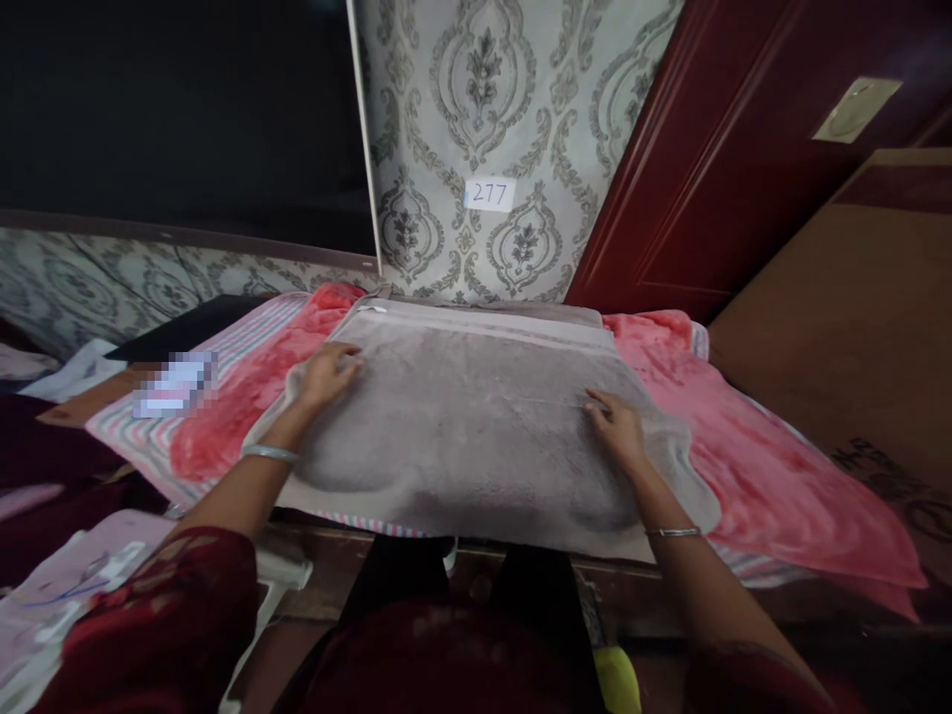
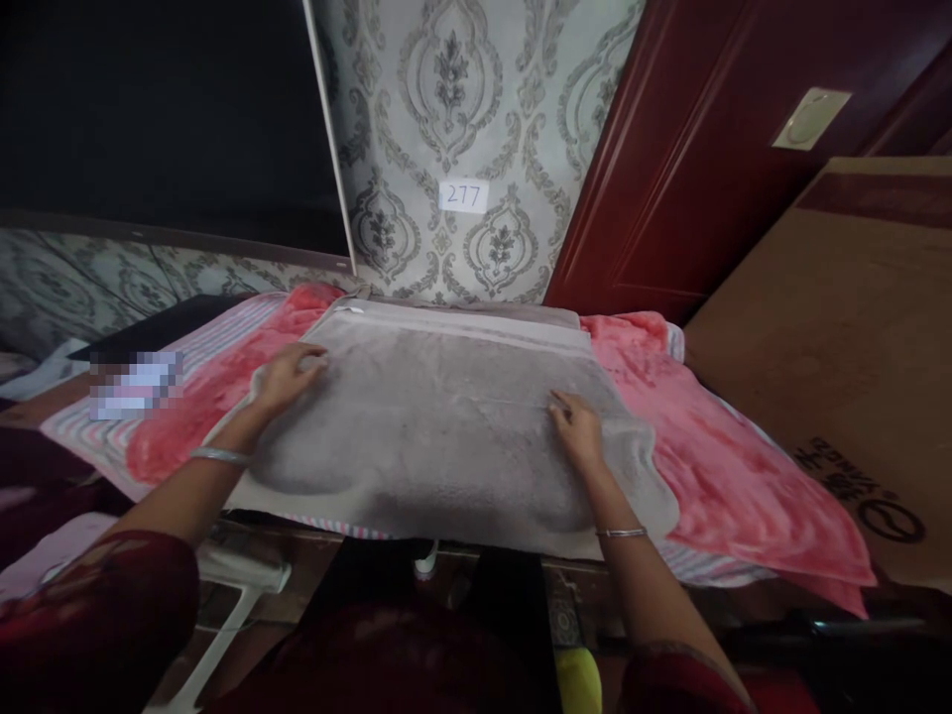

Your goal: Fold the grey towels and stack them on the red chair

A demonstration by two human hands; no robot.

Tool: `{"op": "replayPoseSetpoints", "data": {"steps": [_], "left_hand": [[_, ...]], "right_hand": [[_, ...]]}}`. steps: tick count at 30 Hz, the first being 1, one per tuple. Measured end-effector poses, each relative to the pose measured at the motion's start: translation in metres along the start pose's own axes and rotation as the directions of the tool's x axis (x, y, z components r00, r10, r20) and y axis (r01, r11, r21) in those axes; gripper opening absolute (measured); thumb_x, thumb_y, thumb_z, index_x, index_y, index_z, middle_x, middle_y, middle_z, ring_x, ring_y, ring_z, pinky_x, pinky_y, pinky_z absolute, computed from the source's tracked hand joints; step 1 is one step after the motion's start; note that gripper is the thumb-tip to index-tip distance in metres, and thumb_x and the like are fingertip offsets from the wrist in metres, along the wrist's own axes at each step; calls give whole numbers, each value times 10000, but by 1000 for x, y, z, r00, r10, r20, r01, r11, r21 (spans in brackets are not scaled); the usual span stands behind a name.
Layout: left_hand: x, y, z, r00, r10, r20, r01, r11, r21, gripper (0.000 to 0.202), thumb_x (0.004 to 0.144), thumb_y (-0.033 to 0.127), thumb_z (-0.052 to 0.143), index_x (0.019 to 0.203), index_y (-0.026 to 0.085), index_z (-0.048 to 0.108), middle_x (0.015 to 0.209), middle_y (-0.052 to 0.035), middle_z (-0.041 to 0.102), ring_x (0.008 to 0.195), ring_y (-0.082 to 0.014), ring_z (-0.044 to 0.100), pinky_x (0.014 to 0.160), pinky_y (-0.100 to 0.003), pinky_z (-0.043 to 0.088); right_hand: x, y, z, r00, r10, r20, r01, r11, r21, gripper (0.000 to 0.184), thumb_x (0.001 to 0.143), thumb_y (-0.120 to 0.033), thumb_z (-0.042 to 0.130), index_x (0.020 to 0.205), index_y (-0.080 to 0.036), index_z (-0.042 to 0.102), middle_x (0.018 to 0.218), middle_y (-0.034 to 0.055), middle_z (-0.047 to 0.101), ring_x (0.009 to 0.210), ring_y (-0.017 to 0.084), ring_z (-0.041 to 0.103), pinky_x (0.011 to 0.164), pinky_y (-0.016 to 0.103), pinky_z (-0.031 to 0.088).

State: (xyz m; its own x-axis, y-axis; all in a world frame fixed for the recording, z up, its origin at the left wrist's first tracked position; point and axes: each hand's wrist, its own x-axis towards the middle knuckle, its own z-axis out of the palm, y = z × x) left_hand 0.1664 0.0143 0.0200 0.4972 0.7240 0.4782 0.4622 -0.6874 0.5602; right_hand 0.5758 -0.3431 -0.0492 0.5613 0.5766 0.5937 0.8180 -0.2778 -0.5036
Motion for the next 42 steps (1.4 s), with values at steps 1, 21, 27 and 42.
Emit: {"op": "replayPoseSetpoints", "data": {"steps": [1, 21, 27, 42], "left_hand": [[-1, 5, 8, 995, 81, 64, -83, 996, 31, 291, 885, 364, 666, 1117, 193, 706, 1173, -80, 693, 1149, -271, 605, 1056, -450, 462], [-16, 40, 84, 888, 329, 322, -404, 892, 202, 160, 933, 252, 572, 976, 185, 711, 997, -123, 668, 1017, -290, 567, 889, -432, 446], [-21, 40, 88, 910, 336, 243, -389, 896, 215, 205, 969, 276, 505, 963, 184, 688, 983, -126, 642, 993, -287, 556, 885, -436, 448], [-30, 49, 83, 910, 280, 307, -356, 906, 229, 196, 959, 288, 554, 1071, 217, 699, 1010, -118, 630, 961, -269, 571, 870, -430, 464]], "right_hand": [[1, -13, 14, 998, -44, 47, 43, 999, 16, 420, 870, -396, 512, 1134, -175, 753, 1161, 147, 741, 1087, 296, 669, 982, 478, 506], [-14, -66, 66, 983, -140, 118, 156, 978, -140, 284, 960, -283, 472, 981, -199, 743, 980, 131, 706, 975, 289, 589, 857, 414, 427], [-15, -67, 67, 988, -134, 79, 141, 986, -92, 318, 978, -289, 420, 941, -190, 720, 946, 135, 686, 950, 280, 566, 850, 407, 422], [-20, -57, 69, 984, -177, 27, 177, 984, -23, 463, 997, -478, 375, 910, -179, 718, 893, 143, 693, 881, 292, 589, 815, 423, 443]]}}
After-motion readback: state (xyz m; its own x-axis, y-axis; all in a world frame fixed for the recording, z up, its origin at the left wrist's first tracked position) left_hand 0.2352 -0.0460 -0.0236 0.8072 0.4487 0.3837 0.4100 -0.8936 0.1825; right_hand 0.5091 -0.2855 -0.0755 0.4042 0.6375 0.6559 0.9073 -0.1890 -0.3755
